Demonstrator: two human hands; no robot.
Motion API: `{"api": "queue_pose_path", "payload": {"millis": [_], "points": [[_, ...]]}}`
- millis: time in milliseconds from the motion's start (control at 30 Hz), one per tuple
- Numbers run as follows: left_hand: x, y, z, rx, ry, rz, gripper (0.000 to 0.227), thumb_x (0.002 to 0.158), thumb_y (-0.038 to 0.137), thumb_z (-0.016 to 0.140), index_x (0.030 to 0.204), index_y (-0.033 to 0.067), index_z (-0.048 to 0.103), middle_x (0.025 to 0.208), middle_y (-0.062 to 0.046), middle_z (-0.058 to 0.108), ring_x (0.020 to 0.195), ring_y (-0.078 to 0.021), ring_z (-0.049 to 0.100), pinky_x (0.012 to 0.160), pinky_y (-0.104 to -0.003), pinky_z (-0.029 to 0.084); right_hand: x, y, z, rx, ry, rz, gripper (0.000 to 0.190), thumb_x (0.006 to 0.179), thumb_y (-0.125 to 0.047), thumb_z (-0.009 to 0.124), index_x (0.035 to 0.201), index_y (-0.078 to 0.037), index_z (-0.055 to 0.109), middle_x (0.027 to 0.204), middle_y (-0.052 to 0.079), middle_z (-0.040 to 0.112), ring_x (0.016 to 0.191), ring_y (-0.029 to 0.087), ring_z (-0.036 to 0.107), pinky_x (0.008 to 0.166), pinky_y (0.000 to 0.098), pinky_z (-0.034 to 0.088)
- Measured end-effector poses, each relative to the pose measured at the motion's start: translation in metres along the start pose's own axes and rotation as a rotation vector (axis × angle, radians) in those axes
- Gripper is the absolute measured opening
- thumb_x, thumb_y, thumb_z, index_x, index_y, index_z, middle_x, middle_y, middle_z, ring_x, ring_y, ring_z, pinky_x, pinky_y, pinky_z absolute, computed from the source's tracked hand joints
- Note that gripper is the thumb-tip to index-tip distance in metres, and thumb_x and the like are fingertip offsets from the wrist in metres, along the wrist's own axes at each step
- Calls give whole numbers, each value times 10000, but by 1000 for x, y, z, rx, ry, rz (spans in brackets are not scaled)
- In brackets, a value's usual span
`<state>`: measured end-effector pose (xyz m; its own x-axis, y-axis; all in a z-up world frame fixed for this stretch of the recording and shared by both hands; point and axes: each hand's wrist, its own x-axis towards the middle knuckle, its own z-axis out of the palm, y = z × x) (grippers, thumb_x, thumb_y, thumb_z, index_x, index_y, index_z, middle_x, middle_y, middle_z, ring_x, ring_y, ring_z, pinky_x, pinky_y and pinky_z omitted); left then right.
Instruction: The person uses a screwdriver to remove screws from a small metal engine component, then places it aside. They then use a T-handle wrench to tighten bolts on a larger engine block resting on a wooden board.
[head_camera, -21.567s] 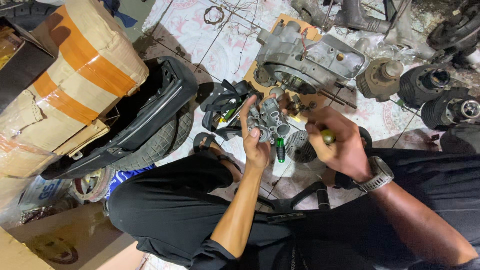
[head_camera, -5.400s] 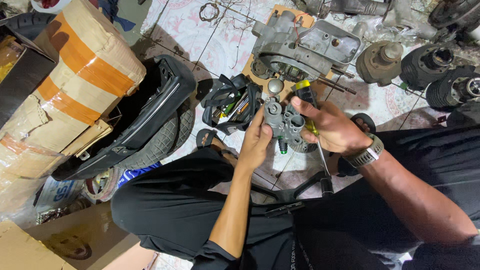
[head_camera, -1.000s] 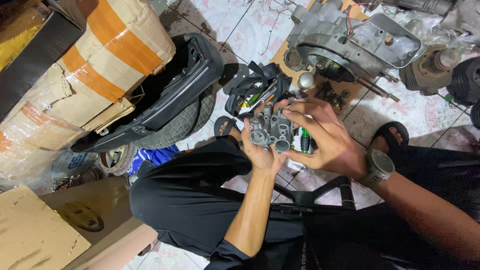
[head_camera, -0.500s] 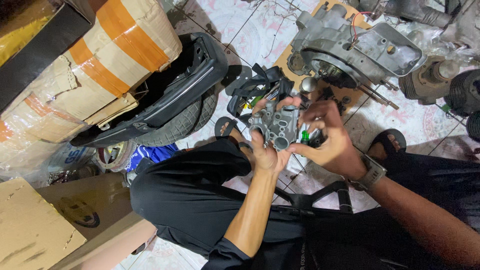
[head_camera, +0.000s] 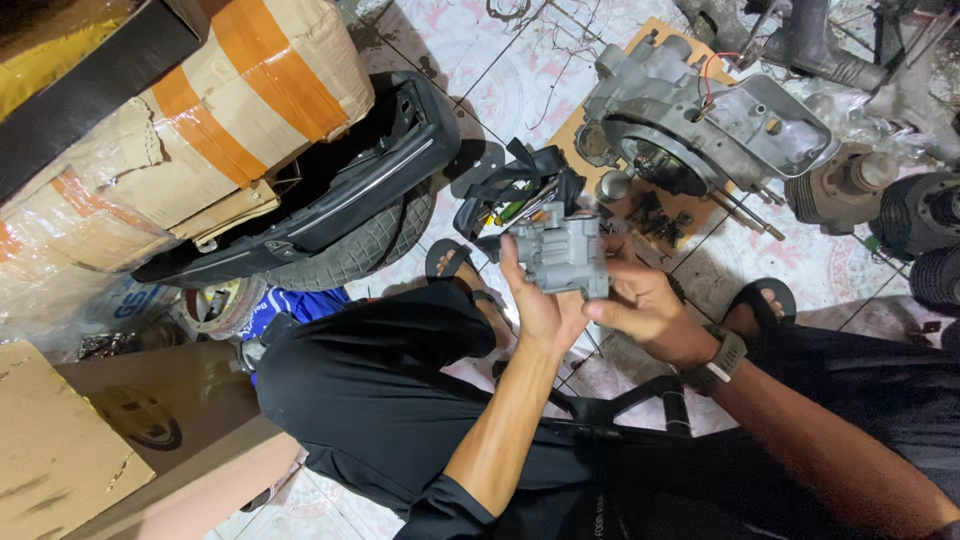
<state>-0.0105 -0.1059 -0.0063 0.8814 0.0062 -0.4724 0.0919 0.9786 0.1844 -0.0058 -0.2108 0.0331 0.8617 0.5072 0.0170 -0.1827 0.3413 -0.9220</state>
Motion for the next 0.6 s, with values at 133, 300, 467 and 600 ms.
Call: {"api": "queue_pose_path", "payload": {"millis": [133, 300, 467, 600], "points": [[-6, 4, 17, 42, 18, -51, 642, 797, 726, 526, 1012, 137, 665, 943, -85, 700, 780, -196, 661, 665, -325, 561, -6, 12, -20, -38, -26, 35, 364, 800, -34, 637, 1162, 7, 616, 1085, 180, 675, 1022, 231, 586, 909, 409, 432], [-12, 9, 26, 67, 75, -45, 641, 833, 699, 507, 1114, 145, 663, 1066, -113, 686, 865, -221, 681, 798, -359, 566, -2, -21, -4, -400, -91, 24, 289, 832, -101, 646, 1114, -49, 668, 1104, 92, 649, 1036, 165, 507, 965, 396, 383], [7, 9, -3, 35, -36, -29, 572, 892, 628, 489, 1161, 141, 622, 1148, -192, 637, 933, -280, 671, 841, -426, 561, 3, -22, -2, -710, -15, -335, 234, 804, -179, 713, 1024, -100, 696, 996, 91, 414, 996, 258, 472, 919, 377, 393], [14, 22, -25, -240, -241, -219, 544, 915, 583, 494, 1240, 160, 597, 1147, -208, 609, 915, -328, 631, 740, -606, 536, 1, -45, 15, -677, 94, -514, 198, 705, -76, 782, 866, -42, 673, 817, 113, 610, 906, 307, 608, 828, 417, 492]]}}
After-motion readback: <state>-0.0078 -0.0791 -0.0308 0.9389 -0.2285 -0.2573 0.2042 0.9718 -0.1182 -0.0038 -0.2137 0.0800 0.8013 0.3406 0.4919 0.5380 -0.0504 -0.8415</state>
